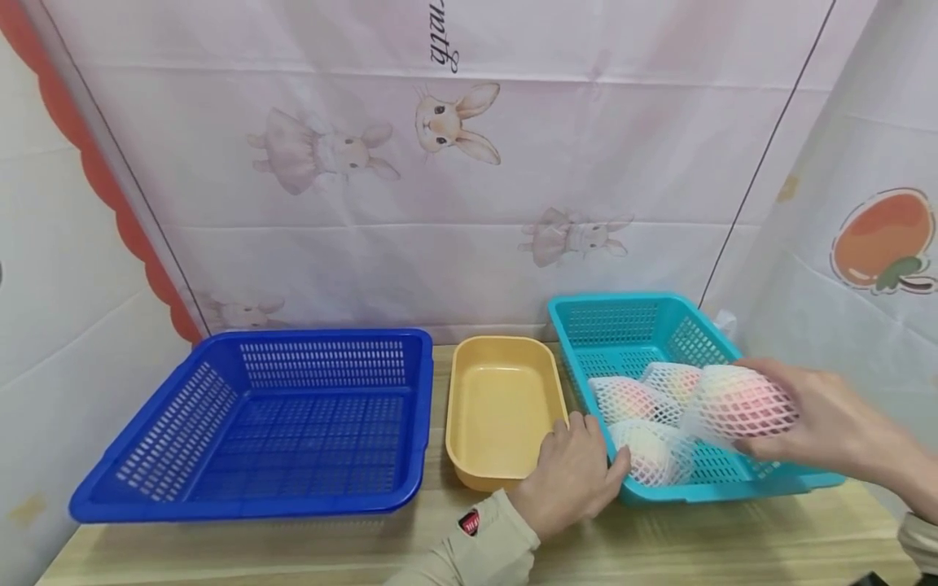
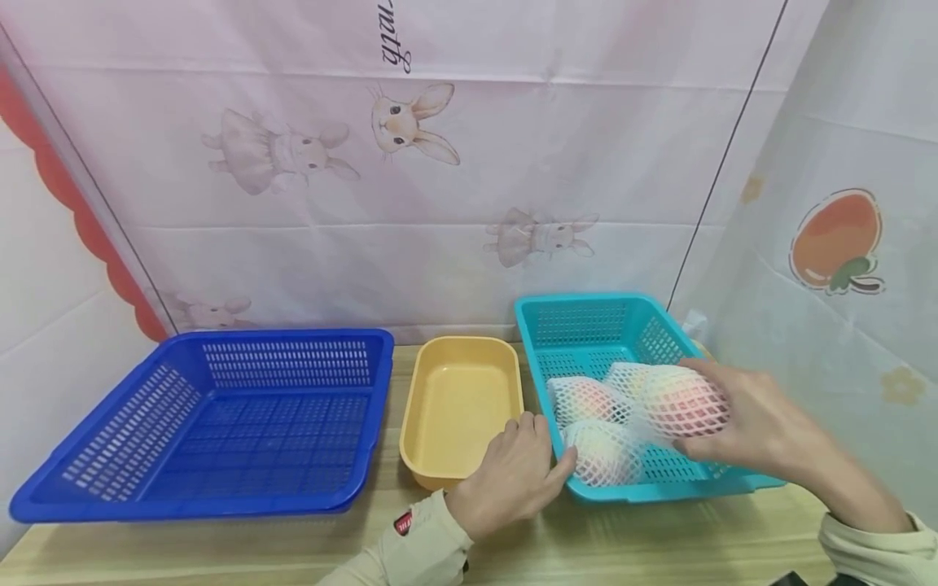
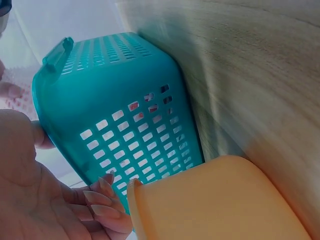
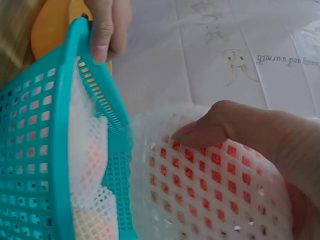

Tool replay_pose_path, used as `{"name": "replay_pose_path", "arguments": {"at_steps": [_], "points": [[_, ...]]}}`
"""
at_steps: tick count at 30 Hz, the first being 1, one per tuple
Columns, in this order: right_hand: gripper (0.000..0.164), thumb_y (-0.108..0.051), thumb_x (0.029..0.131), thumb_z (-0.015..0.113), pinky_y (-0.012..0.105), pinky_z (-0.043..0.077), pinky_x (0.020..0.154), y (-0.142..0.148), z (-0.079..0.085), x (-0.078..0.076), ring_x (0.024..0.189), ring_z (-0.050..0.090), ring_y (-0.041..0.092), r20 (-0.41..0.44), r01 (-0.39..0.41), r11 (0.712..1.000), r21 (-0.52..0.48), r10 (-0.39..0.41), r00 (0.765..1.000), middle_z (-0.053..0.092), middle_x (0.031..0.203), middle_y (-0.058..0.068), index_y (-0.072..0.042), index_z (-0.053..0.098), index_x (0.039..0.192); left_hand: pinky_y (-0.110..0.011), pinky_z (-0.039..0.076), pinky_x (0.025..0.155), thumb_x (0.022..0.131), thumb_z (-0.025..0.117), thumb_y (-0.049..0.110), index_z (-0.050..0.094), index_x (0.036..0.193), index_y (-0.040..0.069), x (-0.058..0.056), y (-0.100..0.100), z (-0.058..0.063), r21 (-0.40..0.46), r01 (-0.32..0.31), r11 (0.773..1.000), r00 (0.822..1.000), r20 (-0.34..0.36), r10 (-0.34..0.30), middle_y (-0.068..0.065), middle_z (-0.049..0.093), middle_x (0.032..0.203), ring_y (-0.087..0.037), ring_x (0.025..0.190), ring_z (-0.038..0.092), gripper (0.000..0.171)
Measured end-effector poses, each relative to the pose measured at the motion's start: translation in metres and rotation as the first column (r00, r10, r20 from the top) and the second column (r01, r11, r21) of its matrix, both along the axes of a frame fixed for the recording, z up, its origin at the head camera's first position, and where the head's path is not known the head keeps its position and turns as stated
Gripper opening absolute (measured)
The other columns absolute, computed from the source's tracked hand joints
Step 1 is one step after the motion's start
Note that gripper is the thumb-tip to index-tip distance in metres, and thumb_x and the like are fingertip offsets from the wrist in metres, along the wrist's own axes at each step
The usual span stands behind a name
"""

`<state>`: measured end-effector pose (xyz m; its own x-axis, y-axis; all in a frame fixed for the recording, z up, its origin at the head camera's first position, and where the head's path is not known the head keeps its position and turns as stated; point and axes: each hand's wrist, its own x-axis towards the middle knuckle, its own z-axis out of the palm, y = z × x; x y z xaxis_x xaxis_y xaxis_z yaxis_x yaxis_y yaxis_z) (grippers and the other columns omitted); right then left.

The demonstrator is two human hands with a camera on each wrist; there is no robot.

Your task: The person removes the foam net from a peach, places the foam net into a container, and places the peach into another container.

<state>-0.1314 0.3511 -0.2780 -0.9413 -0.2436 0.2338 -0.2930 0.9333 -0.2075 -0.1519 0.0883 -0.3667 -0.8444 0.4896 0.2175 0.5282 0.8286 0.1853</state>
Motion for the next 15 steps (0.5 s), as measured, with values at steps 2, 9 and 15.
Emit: {"name": "replay_pose_path", "arguments": {"at_steps": [2,9,15], "points": [[0.089,-0.035,0.056,0.092,0.031,0.046,0.056,0.0,0.003,0.001,0.076,0.059,0.023,-0.02,0.003,1.0,0.014,-0.003,1.0,0.066,0.097,0.017,0.002,0.052,0.126,-0.024,0.035,0.05,0.1,0.037,0.047,0.054,0.084,0.006,0.001,-0.001,0.0,0.001,0.002,1.0,1.0,0.004,-0.002,-0.005,0.048,0.074,-0.015,0.061,0.043,0.047],[0.085,-0.04,0.055,0.092,0.026,0.043,0.053,-0.015,0.006,0.004,0.073,0.057,0.016,-0.083,-0.045,0.999,0.014,0.046,0.995,0.068,0.095,0.009,-0.006,0.057,0.125,-0.021,0.034,0.049,0.1,0.039,0.047,0.056,0.09,0.005,0.006,-0.011,0.009,0.004,0.008,1.0,1.0,-0.014,-0.008,-0.003,0.046,0.073,-0.013,0.059,0.039,0.047],[0.083,-0.036,0.051,0.094,0.024,0.044,0.053,-0.038,0.001,0.006,0.072,0.054,0.005,-0.147,-0.15,0.987,-0.054,0.14,0.979,0.068,0.095,0.002,-0.013,0.059,0.123,-0.022,0.04,0.056,0.101,0.039,0.045,0.057,0.102,0.002,0.011,-0.033,0.021,0.053,0.004,0.999,1.0,0.02,-0.005,-0.005,0.049,0.081,-0.013,0.067,0.044,0.047]]}}
